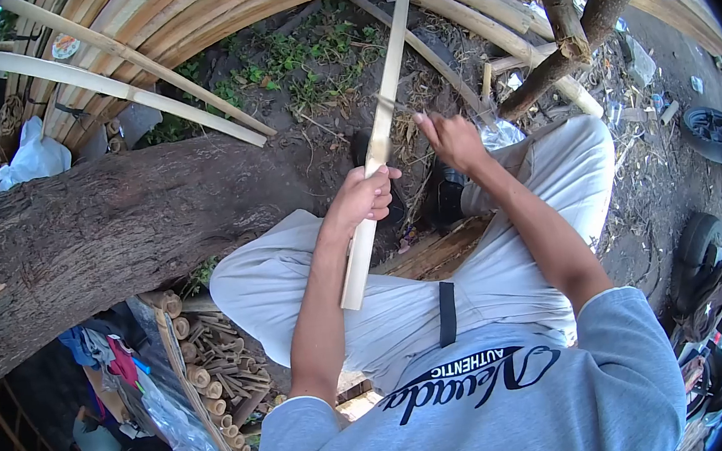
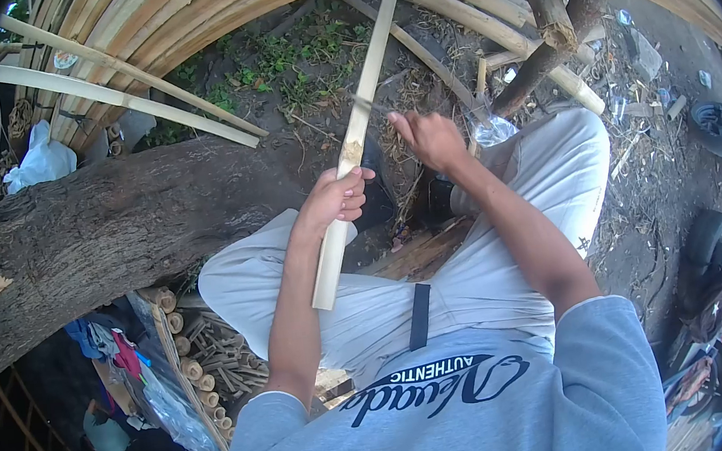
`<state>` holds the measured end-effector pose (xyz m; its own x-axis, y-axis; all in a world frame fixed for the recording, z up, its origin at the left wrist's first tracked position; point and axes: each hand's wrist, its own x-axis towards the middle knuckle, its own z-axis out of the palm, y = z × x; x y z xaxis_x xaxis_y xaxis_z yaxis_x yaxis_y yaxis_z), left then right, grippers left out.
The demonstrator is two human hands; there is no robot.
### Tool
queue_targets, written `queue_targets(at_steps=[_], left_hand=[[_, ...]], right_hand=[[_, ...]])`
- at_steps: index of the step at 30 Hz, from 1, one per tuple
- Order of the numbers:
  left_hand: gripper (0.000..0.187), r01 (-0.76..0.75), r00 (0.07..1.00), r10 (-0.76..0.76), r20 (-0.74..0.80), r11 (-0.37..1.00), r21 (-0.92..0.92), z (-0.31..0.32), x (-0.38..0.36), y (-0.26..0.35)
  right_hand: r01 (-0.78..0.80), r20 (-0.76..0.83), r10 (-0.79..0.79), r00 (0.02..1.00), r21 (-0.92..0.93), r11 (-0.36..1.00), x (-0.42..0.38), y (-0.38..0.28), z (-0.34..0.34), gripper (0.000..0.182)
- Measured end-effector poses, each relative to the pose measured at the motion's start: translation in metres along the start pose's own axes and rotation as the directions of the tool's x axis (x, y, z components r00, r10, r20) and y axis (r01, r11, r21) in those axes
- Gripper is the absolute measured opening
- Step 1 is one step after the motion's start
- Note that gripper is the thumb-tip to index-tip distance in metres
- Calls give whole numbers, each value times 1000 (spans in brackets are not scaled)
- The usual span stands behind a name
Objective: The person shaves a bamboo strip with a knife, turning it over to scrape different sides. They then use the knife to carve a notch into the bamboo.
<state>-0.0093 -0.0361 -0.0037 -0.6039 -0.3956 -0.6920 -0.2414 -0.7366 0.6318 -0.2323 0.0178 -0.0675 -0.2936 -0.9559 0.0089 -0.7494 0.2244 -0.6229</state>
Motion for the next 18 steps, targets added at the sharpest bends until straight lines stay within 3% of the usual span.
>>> queue_targets(at_steps=[3,10,15,18], left_hand=[[23,-24,1000,24,2,999,26,2,2,-8],[20,0,999,5,-41,991,132,-1,3,-15],[24,-51,995,64,-70,983,179,3,8,-12],[26,-40,994,59,-90,980,194,2,4,-8]], right_hand=[[202,148,-212,966,82,976,-18,-26,10,47],[396,127,-394,910,15,918,-27,-34,8,47],[384,130,-376,917,-43,922,-14,-23,16,50],[381,48,-379,924,-48,923,-10,-21,25,52]])
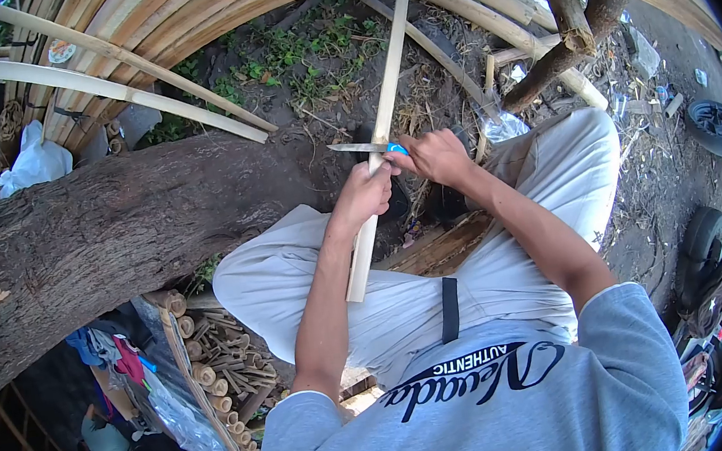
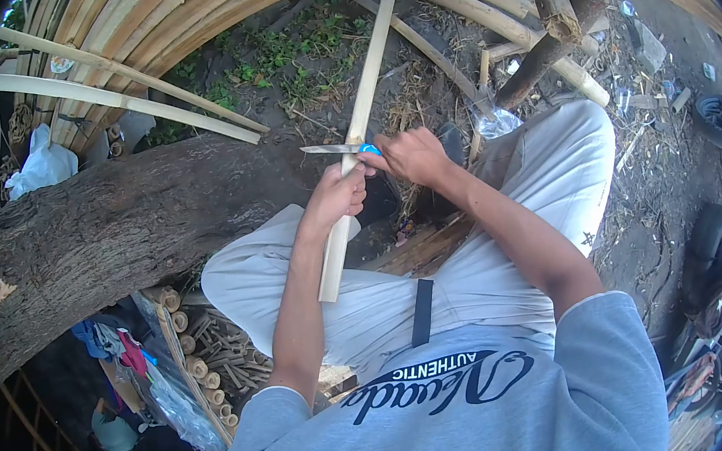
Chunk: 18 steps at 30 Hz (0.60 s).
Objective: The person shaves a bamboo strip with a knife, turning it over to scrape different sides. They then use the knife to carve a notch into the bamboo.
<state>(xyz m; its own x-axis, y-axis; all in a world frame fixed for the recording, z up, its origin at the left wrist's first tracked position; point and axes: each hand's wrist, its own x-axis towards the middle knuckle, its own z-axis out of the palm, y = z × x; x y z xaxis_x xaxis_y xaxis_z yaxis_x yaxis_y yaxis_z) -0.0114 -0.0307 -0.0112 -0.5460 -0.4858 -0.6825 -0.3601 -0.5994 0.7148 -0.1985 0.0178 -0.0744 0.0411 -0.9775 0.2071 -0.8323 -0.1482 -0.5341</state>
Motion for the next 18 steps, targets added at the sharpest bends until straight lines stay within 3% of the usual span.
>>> queue_targets(at_steps=[2,3,5,9,13,18], left_hand=[[26,27,1000,-27,8,999,-35,7,-5,1],[25,41,999,-40,14,998,-56,13,-10,-2],[23,53,998,-51,29,996,-65,9,-12,-1],[21,61,996,-49,73,982,-178,-1,-7,5],[13,95,989,-62,136,963,-253,-2,-4,-1],[28,104,986,-72,151,970,-218,-4,-4,-5]], right_hand=[[-376,-11,377,926,-98,921,15,29,9,59],[-424,-68,419,905,-77,903,21,52,-10,61],[-455,-14,459,889,-162,876,21,77,-23,62],[-385,85,381,920,37,922,3,40,-13,58],[-133,184,102,978,162,978,-7,-17,-11,53],[-22,191,14,981,40,999,-14,-25,-22,51]])
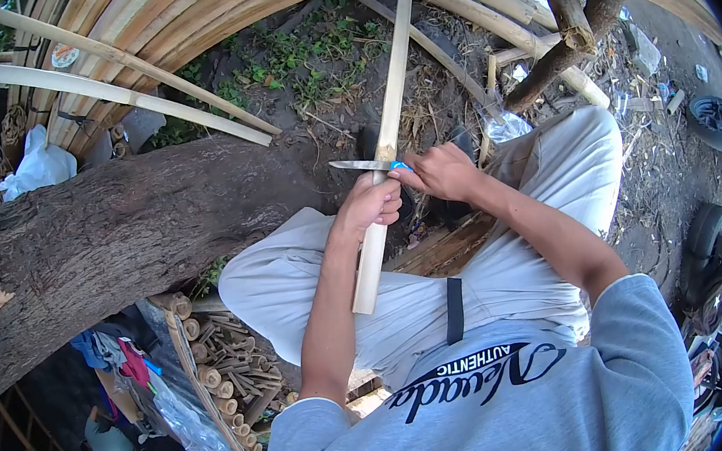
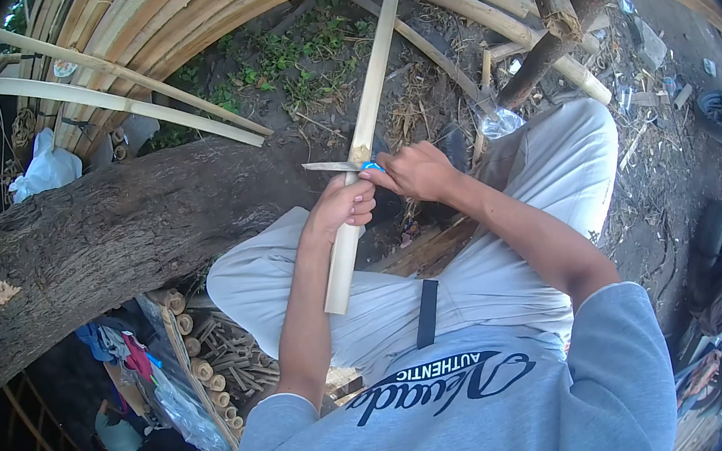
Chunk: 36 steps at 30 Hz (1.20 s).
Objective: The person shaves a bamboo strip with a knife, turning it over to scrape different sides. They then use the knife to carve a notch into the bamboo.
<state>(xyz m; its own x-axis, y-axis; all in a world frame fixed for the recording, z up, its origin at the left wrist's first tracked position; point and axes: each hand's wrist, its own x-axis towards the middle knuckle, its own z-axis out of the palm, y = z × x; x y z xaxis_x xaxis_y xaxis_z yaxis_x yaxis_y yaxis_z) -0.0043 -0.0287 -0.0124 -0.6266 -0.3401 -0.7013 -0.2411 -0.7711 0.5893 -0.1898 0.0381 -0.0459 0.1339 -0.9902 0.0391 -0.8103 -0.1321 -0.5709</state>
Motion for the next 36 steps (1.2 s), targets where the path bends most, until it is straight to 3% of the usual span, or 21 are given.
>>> queue_targets(at_steps=[4,6,7,9,12,14,15,17,18,21,22,23,26,28,31,33,36], left_hand=[[15,-40,998,44,-43,994,97,5,2,-3],[14,-58,995,70,-76,987,149,11,0,-4],[15,-49,993,65,-95,987,155,16,-1,-8],[21,-52,992,74,-107,979,195,21,-1,-14],[21,-40,979,96,-177,955,295,13,5,-19],[26,-58,945,235,-225,802,595,1,12,-22],[26,-60,944,237,-229,806,588,-3,17,-29],[30,-267,822,562,-98,531,804,-10,26,-42],[31,-87,864,450,-227,578,812,3,16,-31],[30,-95,829,510,-229,532,841,-6,23,-42],[28,-40,827,491,-272,534,844,2,19,-36],[28,-47,826,495,-268,534,844,6,17,-32],[28,8,821,481,-308,529,848,9,12,-31],[29,46,810,511,-288,434,900,11,11,-32],[29,39,810,516,-278,425,904,18,5,-32],[29,82,818,483,-313,440,894,26,1,-29],[28,105,819,465,-336,455,884,30,1,-20]], right_hand=[[47,-52,-49,997,-40,998,2,15,3,51],[-8,-111,-4,994,-103,995,8,28,9,53],[-164,-67,158,985,-106,981,18,38,0,56],[-308,-151,285,947,-167,936,29,62,-14,60],[-265,-137,257,957,-47,963,22,67,-3,61],[-188,-70,187,980,-7,982,10,42,-1,61],[-112,-10,112,994,43,993,3,27,0,60],[2,-1,-1,1000,120,993,-10,6,6,59],[-38,14,36,999,112,993,-13,3,5,58],[-147,-33,147,989,18,989,-1,19,8,56],[-155,-170,151,974,-10,988,4,26,4,54],[-197,-115,185,976,-105,975,11,33,-1,54],[-210,-177,197,964,-52,976,0,17,4,55],[-125,-81,125,989,12,992,-11,5,3,56],[-82,-34,83,996,34,996,-19,1,-3,57],[-194,-112,198,974,43,980,-8,22,4,59],[-221,-125,225,966,39,974,-1,24,0,60]])
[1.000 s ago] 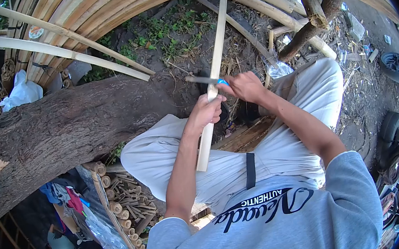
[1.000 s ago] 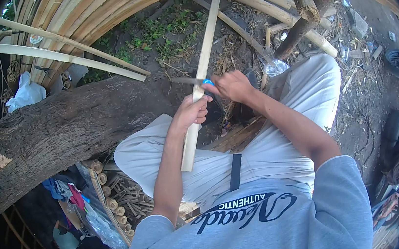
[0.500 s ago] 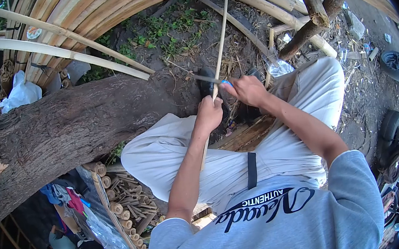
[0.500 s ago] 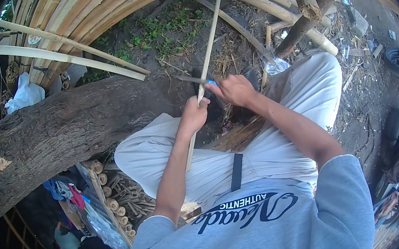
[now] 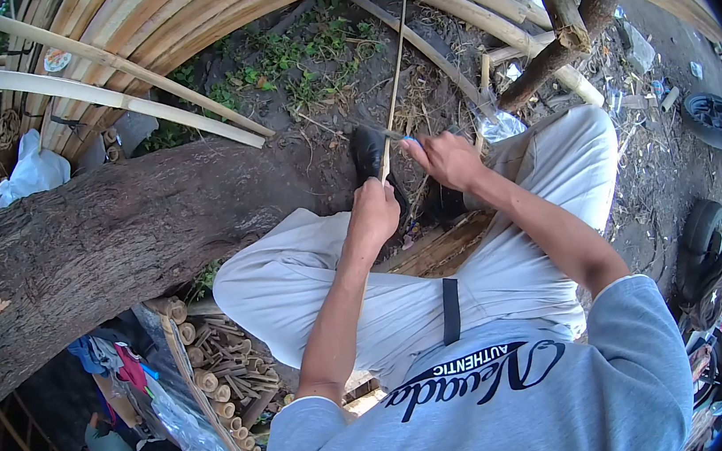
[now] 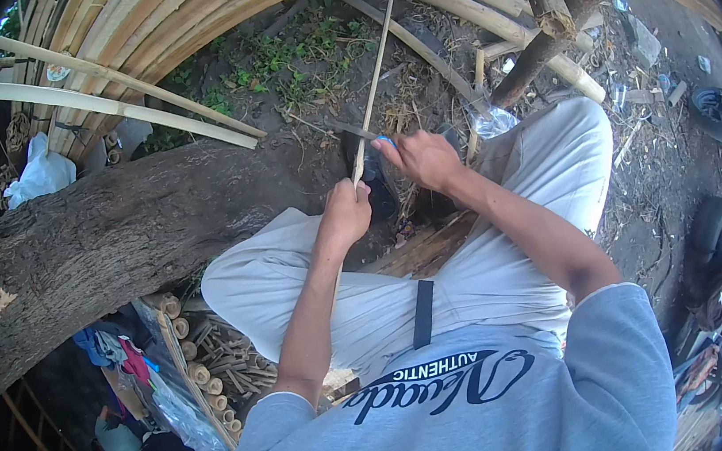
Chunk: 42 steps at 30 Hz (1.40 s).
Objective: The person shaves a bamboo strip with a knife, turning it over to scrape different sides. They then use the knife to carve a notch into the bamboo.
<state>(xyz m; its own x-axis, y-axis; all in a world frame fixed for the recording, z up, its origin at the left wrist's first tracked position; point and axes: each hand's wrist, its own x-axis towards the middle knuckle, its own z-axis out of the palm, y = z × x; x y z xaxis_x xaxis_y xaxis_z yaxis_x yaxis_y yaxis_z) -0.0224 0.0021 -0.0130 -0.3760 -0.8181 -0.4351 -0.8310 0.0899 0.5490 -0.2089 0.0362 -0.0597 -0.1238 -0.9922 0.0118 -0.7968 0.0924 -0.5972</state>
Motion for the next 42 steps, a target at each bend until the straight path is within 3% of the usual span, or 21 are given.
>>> queue_targets(at_steps=[2,5,7,9,11,13,15,19,22,24,25,31,33,37,41,42], left_hand=[[26,6,1000,-6,3,1000,0,-4,-1,0],[19,-104,995,104,-1,995,8,-2,-3,-4],[17,-183,978,179,-111,983,-30,4,1,-6],[17,-120,992,118,-52,992,-44,2,6,-5],[19,-62,997,64,-53,998,29,1,8,-7],[20,-111,989,114,-97,993,34,2,6,-7],[19,-119,983,126,-133,991,59,3,6,-7],[18,-94,983,107,-150,991,92,1,9,-8],[16,-52,985,72,-156,990,130,-2,10,-5],[17,-46,989,66,-135,988,147,-3,4,-5],[17,-46,988,67,-139,988,145,0,-2,-4],[23,33,996,-25,-89,996,86,-9,-12,15],[25,19,995,-13,-94,998,60,-9,-9,12],[35,20,996,-24,-83,999,-45,-19,-9,12],[35,-87,992,80,-93,993,-74,-16,-2,-4],[34,13,1000,-7,26,967,-253,-21,-4,4]], right_hand=[[43,76,-49,996,77,996,-20,-17,2,60],[100,135,-117,984,126,987,-36,-28,8,60],[167,151,-167,974,17,986,-24,-20,3,59],[194,85,-193,978,-9,981,-22,-18,10,59],[116,-4,-116,993,-44,992,-18,-17,12,59],[171,22,-169,985,-122,978,-13,-10,12,53],[200,-53,-213,976,-186,962,-13,-8,17,59],[194,-87,-213,973,-192,962,-8,-13,21,59],[154,-53,-167,984,-195,969,-1,-13,23,55],[-198,-205,168,964,-137,971,19,13,34,57],[-311,-194,276,942,-189,931,34,32,18,58],[-305,-117,302,946,-8,952,24,40,-2,65],[-328,-87,351,932,208,922,25,33,7,69],[-408,133,385,913,320,855,28,17,-5,67],[-303,66,310,948,476,825,24,13,-6,64],[-264,87,254,963,476,839,22,14,-8,62]])
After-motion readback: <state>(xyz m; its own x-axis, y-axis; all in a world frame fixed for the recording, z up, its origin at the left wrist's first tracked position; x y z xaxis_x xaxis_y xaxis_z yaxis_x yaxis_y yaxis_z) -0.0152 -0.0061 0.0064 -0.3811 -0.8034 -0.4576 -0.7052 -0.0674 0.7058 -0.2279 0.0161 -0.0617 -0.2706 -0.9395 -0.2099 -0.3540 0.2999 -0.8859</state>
